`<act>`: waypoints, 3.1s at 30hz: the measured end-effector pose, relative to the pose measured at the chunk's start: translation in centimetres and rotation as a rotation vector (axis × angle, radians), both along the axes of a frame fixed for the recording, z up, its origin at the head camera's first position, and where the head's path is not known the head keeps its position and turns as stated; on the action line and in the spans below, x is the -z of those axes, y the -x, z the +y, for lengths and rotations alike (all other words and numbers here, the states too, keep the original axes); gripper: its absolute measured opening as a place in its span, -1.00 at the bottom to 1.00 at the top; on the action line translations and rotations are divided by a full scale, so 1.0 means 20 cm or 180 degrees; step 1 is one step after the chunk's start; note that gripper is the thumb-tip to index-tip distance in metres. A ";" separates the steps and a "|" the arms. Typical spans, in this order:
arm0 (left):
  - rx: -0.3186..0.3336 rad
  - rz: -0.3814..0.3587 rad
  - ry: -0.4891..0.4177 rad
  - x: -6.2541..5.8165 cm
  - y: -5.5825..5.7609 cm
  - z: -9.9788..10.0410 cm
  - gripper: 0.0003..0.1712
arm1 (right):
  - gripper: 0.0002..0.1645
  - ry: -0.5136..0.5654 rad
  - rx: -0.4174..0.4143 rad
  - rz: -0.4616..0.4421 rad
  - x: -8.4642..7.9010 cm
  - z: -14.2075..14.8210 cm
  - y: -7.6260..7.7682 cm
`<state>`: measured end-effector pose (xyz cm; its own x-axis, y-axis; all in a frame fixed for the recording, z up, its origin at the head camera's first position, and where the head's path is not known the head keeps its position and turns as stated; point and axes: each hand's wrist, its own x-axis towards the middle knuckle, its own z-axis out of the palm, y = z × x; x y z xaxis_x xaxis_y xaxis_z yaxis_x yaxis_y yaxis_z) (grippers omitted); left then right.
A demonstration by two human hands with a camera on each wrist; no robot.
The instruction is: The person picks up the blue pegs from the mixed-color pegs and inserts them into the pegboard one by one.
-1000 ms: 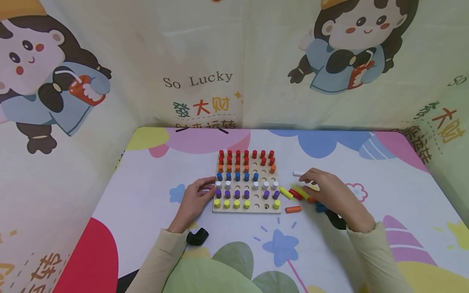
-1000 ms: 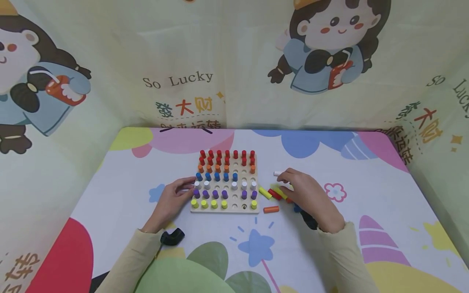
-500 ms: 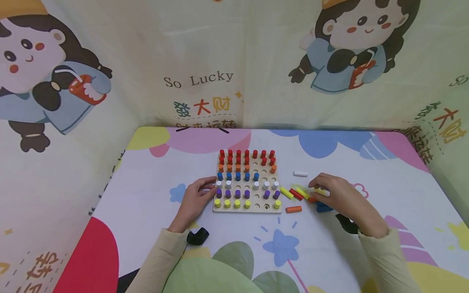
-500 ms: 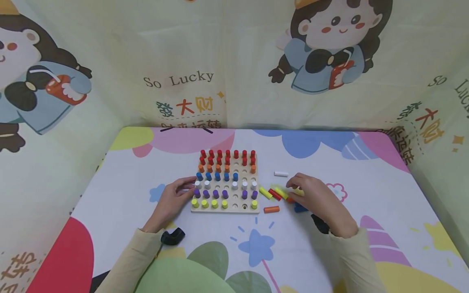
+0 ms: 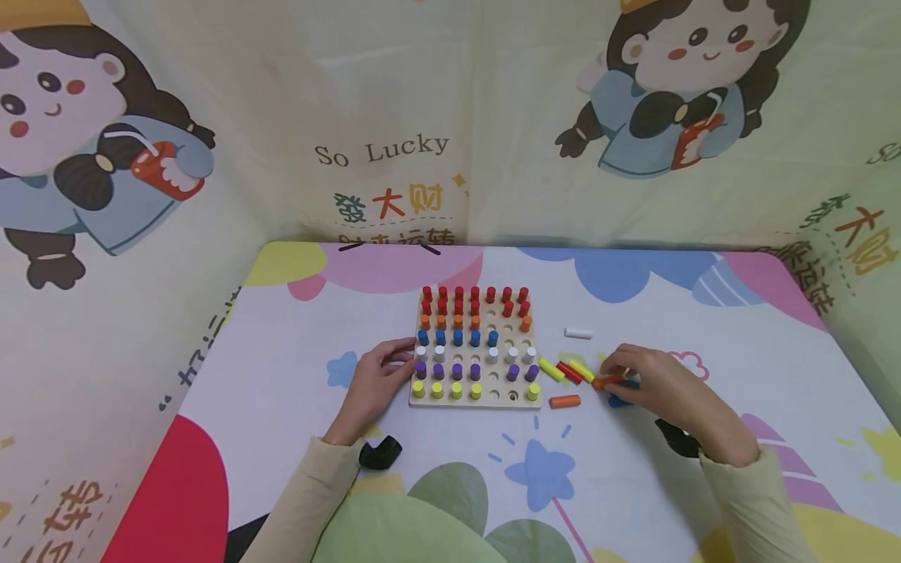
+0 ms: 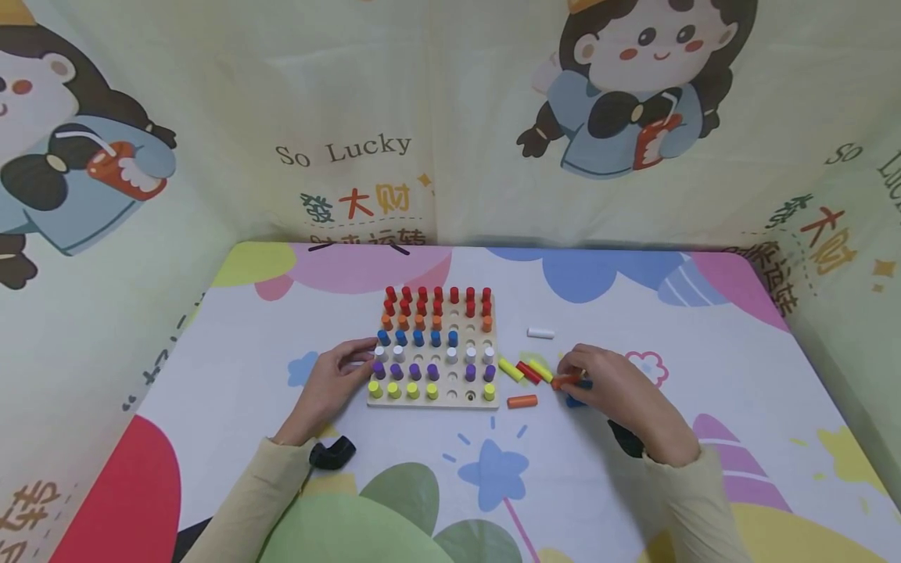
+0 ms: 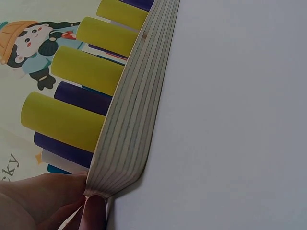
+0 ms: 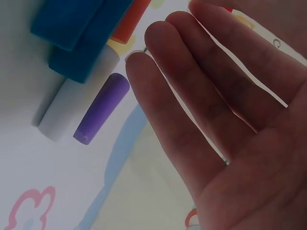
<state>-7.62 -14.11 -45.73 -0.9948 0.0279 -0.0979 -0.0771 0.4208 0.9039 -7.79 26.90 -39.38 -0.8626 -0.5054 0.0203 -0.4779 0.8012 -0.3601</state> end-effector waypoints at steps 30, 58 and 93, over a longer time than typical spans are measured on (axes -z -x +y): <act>-0.0035 -0.0048 0.0009 -0.01 -0.01 0.00 -0.53 | -0.69 -0.0097 0.0108 -0.0184 0.03 0.06 -0.02; -0.0024 -0.0041 0.0036 0.00 -0.01 0.00 -0.53 | -0.73 -0.0014 -0.0035 0.0063 -0.03 -0.02 0.00; -0.0028 -0.0026 0.0045 -0.01 -0.01 0.00 -0.54 | -0.63 0.0405 -0.0061 -0.0126 -0.10 -0.24 0.11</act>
